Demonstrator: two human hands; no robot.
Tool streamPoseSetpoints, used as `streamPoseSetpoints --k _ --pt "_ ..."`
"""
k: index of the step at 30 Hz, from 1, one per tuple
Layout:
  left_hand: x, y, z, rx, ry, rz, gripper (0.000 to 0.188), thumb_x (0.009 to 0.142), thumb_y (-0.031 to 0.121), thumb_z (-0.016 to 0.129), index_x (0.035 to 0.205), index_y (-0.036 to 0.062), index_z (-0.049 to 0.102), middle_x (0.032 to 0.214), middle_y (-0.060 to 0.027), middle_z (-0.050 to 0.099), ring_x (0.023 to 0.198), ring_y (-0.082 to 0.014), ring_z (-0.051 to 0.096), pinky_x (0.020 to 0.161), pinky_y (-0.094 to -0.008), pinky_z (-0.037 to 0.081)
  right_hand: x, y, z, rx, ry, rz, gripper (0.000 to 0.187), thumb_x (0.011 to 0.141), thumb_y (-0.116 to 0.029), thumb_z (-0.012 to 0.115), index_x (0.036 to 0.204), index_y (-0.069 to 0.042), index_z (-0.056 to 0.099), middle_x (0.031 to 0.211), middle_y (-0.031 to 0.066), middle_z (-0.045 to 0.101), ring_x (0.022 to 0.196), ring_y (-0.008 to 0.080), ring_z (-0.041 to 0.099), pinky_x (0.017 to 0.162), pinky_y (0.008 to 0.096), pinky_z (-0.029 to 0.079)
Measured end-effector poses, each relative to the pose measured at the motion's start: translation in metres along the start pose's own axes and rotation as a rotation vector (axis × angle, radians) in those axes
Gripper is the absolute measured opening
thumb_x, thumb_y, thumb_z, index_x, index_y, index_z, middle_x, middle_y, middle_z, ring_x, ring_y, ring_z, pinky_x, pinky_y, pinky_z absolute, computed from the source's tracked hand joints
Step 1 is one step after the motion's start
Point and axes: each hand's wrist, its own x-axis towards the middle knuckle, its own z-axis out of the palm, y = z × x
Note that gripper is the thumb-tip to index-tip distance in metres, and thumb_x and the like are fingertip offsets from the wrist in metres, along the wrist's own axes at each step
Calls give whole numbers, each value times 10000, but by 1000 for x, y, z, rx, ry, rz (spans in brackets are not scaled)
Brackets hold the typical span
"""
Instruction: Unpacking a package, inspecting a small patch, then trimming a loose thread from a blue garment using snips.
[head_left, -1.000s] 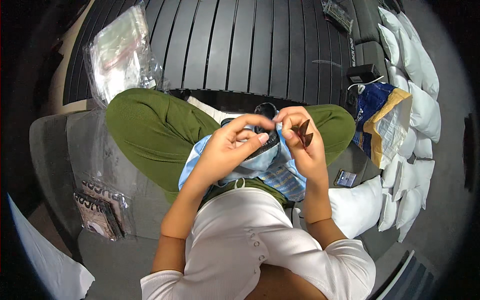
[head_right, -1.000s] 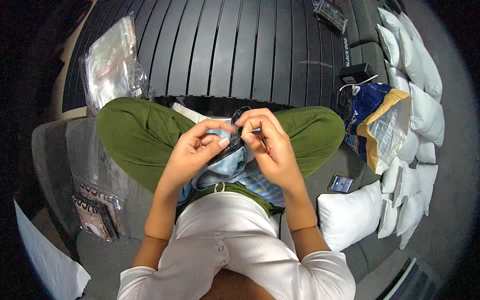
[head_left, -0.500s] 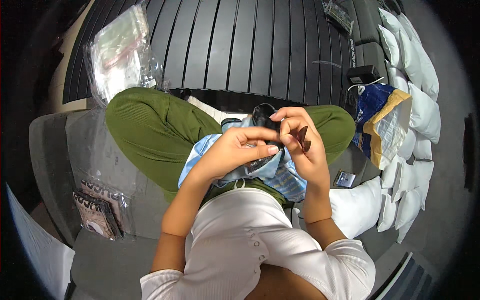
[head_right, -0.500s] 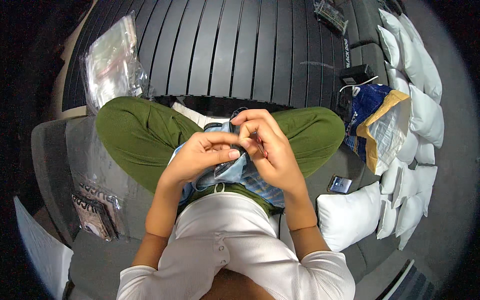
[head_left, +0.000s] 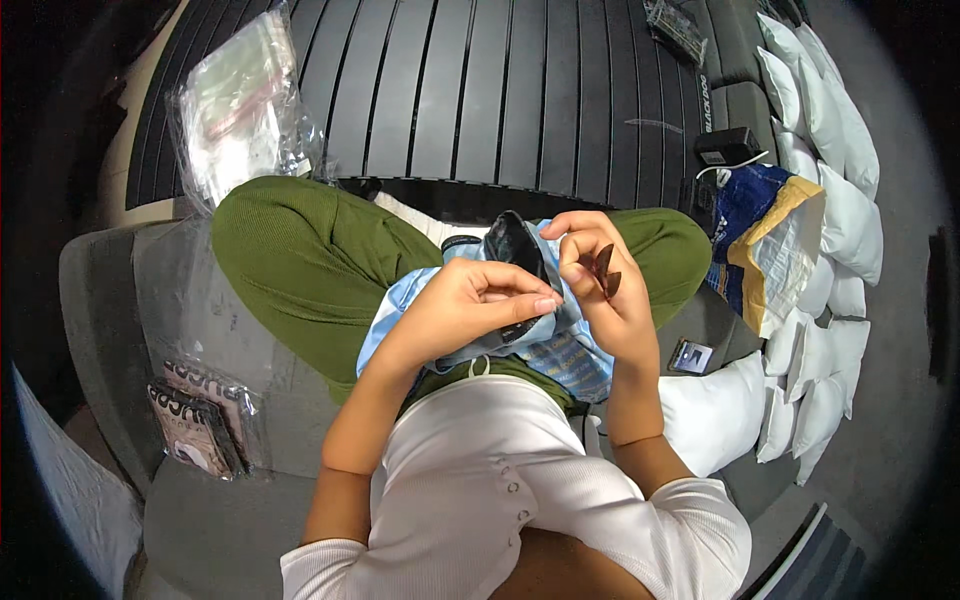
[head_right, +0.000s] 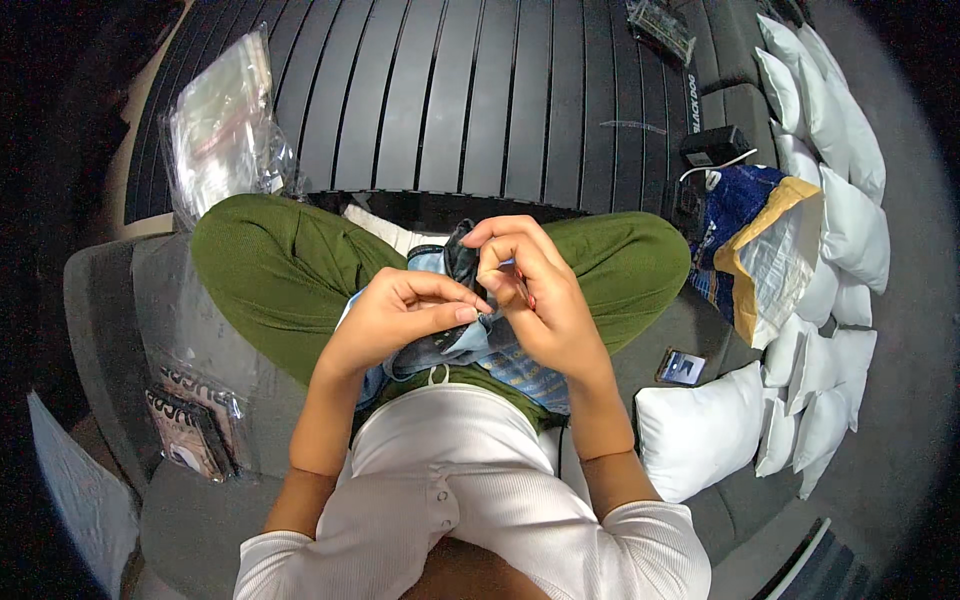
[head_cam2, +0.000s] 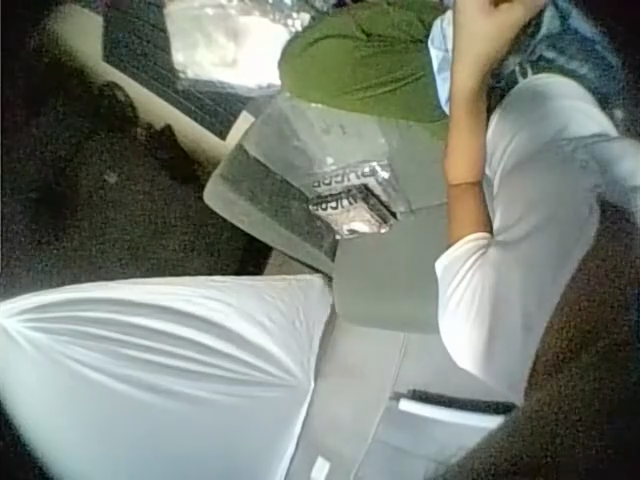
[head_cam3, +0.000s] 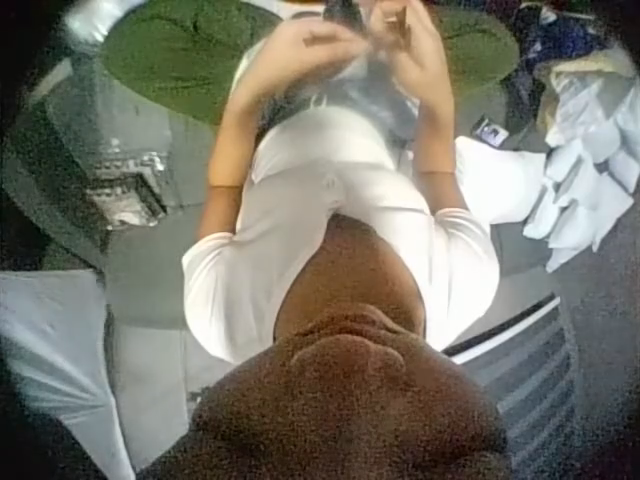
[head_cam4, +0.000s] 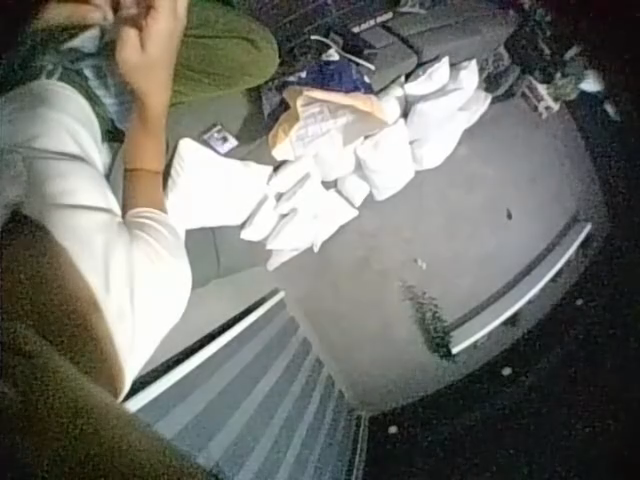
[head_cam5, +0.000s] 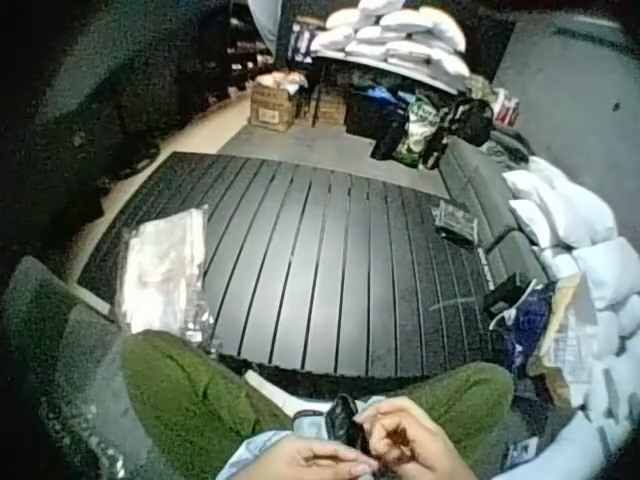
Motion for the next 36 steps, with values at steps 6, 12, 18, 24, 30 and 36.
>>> streamPoseSetpoints --k 6,12,18,24,30,36 --pt "-4 9 0 24 -16 4 146 774 84 645 885 -9 661 737 1 622 591 -1 465 517 -149 362 0 7 0 145 48 103 144 877 -128 466 928 5 484 1007 60 481 475 -14 327 423 127 271" --pt "-3 4 -3 11 -67 -69 150 765 74 651 880 -23 651 793 -36 647 650 -19 533 565 -146 406 -2 6 0 156 47 112 149 876 -139 477 867 8 497 1028 78 470 487 -11 338 428 133 281" --pt "0 -4 -2 42 -19 -33 131 774 61 640 873 -24 639 782 -36 638 669 -33 549 612 -159 435 1 2 -7 132 70 106 114 862 -107 479 842 4 494 1026 92 472 530 -3 358 445 133 293" --pt "1 -1 -5 36 30 -78 98 778 40 628 853 -23 628 776 -24 626 713 -41 555 645 -158 436 -4 3 -15 202 32 198 176 807 -150 576 828 -4 482 921 90 491 727 98 448 636 200 376" --pt "4 -8 -3 3 132 89 101 748 41 653 837 -5 639 854 -47 591 777 -74 549 696 -185 452 -10 11 -22 317 107 184 210 725 -93 667 821 -28 492 805 -6 471 637 17 366 550 146 294" --pt "10 -14 -15 647 480 500 95 719 52 671 809 25 658 916 -85 548 843 -124 544 717 -222 441 -17 18 -21 143 11 323 232 730 -162 654 807 -15 493 812 36 467 702 76 427 604 180 334"
